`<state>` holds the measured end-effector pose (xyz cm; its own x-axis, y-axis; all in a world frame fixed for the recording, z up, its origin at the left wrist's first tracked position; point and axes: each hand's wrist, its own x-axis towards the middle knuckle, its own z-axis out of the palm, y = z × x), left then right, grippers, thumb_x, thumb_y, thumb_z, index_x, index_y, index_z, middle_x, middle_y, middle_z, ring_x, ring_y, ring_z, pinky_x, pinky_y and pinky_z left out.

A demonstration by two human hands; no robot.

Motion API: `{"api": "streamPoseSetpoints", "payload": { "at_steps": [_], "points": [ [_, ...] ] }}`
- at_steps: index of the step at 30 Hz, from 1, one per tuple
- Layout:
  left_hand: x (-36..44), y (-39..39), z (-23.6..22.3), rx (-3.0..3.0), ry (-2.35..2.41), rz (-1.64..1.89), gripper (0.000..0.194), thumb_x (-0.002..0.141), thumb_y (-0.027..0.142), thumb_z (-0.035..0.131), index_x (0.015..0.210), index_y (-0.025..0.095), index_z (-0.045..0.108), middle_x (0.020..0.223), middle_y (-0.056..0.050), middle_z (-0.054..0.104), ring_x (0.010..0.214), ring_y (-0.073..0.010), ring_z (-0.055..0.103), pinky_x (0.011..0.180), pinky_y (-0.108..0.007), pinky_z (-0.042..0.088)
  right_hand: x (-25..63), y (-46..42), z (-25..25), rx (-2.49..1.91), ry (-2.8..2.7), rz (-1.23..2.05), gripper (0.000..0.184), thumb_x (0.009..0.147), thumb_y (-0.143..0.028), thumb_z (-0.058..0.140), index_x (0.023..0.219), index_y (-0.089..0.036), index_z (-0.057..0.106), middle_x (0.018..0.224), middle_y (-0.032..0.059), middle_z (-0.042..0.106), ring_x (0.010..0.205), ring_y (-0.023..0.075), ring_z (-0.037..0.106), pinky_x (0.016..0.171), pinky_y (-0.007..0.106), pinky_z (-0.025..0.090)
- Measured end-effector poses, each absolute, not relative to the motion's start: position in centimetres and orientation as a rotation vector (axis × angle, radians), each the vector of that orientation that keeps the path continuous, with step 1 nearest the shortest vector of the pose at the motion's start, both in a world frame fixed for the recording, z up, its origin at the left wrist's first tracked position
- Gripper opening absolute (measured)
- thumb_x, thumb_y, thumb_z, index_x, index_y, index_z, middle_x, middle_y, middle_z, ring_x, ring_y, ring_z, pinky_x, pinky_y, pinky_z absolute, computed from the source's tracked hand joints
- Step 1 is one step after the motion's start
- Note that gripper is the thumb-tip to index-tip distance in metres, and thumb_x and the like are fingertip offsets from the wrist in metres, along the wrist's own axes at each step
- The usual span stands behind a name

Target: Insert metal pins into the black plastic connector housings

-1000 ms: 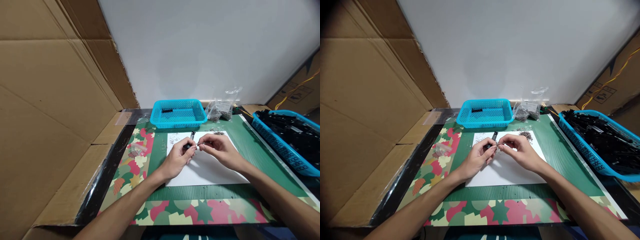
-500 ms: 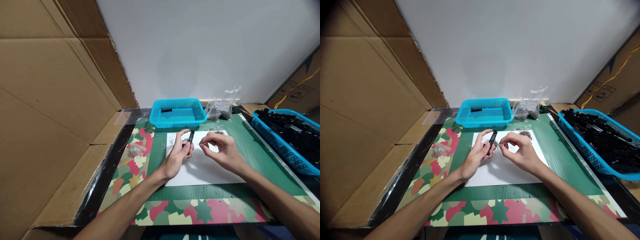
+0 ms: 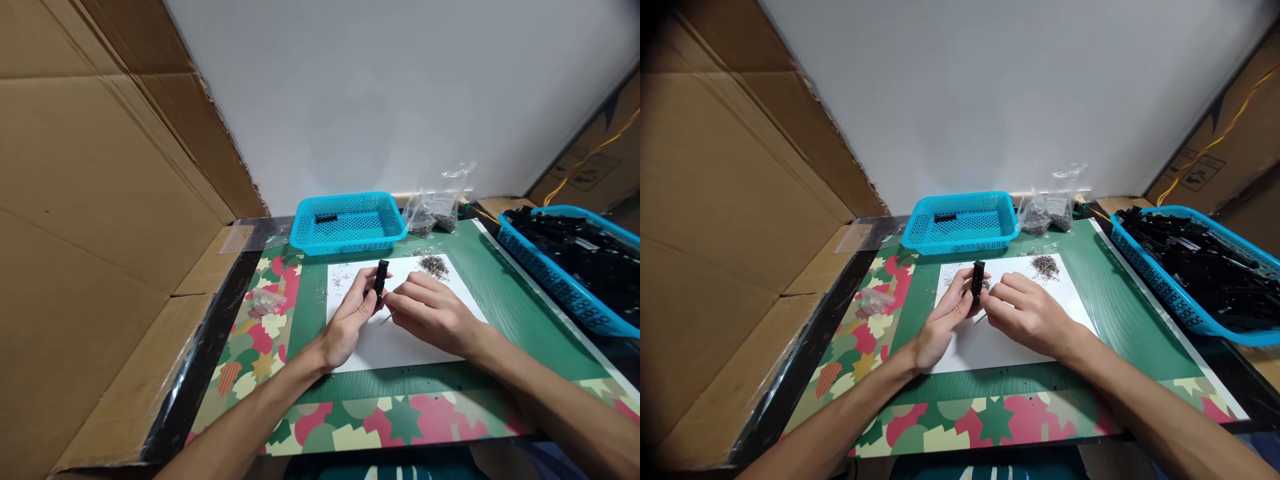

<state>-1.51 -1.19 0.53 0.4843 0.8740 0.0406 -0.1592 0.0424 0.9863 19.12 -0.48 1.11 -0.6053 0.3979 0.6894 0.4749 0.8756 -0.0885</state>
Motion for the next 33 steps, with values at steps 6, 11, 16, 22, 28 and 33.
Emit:
{"api": "streamPoseSetpoints", "payload": {
  "at_steps": [6, 11, 16, 22, 28, 33],
  "points": [
    [-1.5, -1.2, 0.4, 1.372, 0.73, 0.904, 0.038, 0.108, 0.048, 0.045, 0.141, 0.03, 0.055, 0.134, -0.008, 0.057, 0.12, -0.0238, 0.052, 0.108, -0.034, 0.039, 19.0, -0.5, 1.3, -0.596, -2.335, -0.255, 0.021, 0.102, -0.005, 0.048, 0.11, -0.019, 0.062, 0.076, 0.0046, 0.061, 0.07, 0.0199, 0.047, 0.063, 0.035, 0.039],
    [-1.2, -1.2, 0.3, 1.456, 0.72, 0.955, 0.041, 0.109, 0.047, 0.042, 0.142, 0.026, 0.053, 0.132, -0.01, 0.057, 0.122, -0.0255, 0.051, 0.112, -0.038, 0.038, 18.8, -0.6, 1.4, -0.568, -2.359, -0.345, 0.02, 0.102, -0.004, 0.049, 0.109, -0.016, 0.063, 0.076, 0.0054, 0.059, 0.071, 0.0201, 0.047, 0.063, 0.035, 0.039],
    [-1.3, -1.1, 0.4, 1.548, 0.753, 0.982, 0.037, 0.11, 0.045, 0.042, 0.14, 0.026, 0.052, 0.128, -0.009, 0.059, 0.119, -0.0243, 0.051, 0.109, -0.036, 0.039, 18.8, -0.7, 1.5, -0.608, -2.388, -0.357, 0.021, 0.104, -0.005, 0.047, 0.101, -0.016, 0.065, 0.078, 0.0066, 0.06, 0.072, 0.0204, 0.045, 0.064, 0.035, 0.039],
    [-1.2, -1.2, 0.7, 1.384, 0.721, 0.937, 0.03, 0.108, 0.049, 0.046, 0.122, 0.023, 0.053, 0.104, -0.005, 0.054, 0.099, -0.0193, 0.05, 0.094, -0.031, 0.041, 18.9, -0.5, 1.2, -0.565, -2.356, -0.261, 0.023, 0.103, -0.001, 0.046, 0.107, -0.012, 0.066, 0.088, 0.0096, 0.065, 0.077, 0.02, 0.048, 0.067, 0.034, 0.04],
    [-0.8, -0.9, 0.8, 1.2, 0.681, 0.907, 0.027, 0.106, 0.048, 0.051, 0.111, 0.021, 0.049, 0.084, 0.002, 0.041, 0.075, -0.0133, 0.038, 0.073, -0.025, 0.033, 19.0, -0.5, 0.8, -0.631, -2.302, -0.216, 0.019, 0.102, -0.003, 0.051, 0.109, -0.013, 0.066, 0.084, 0.0087, 0.065, 0.074, 0.0198, 0.046, 0.067, 0.034, 0.04],
    [-0.4, -0.7, 0.8, 1.001, 0.606, 0.907, 0.028, 0.105, 0.044, 0.05, 0.104, 0.017, 0.051, 0.079, 0.001, 0.041, 0.067, -0.0122, 0.032, 0.065, -0.025, 0.028, 19.2, -0.1, 0.7, -0.612, -2.229, -0.109, 0.023, 0.1, -0.002, 0.056, 0.117, -0.014, 0.064, 0.091, 0.0095, 0.07, 0.077, 0.0191, 0.052, 0.07, 0.033, 0.045]
  ]
}}
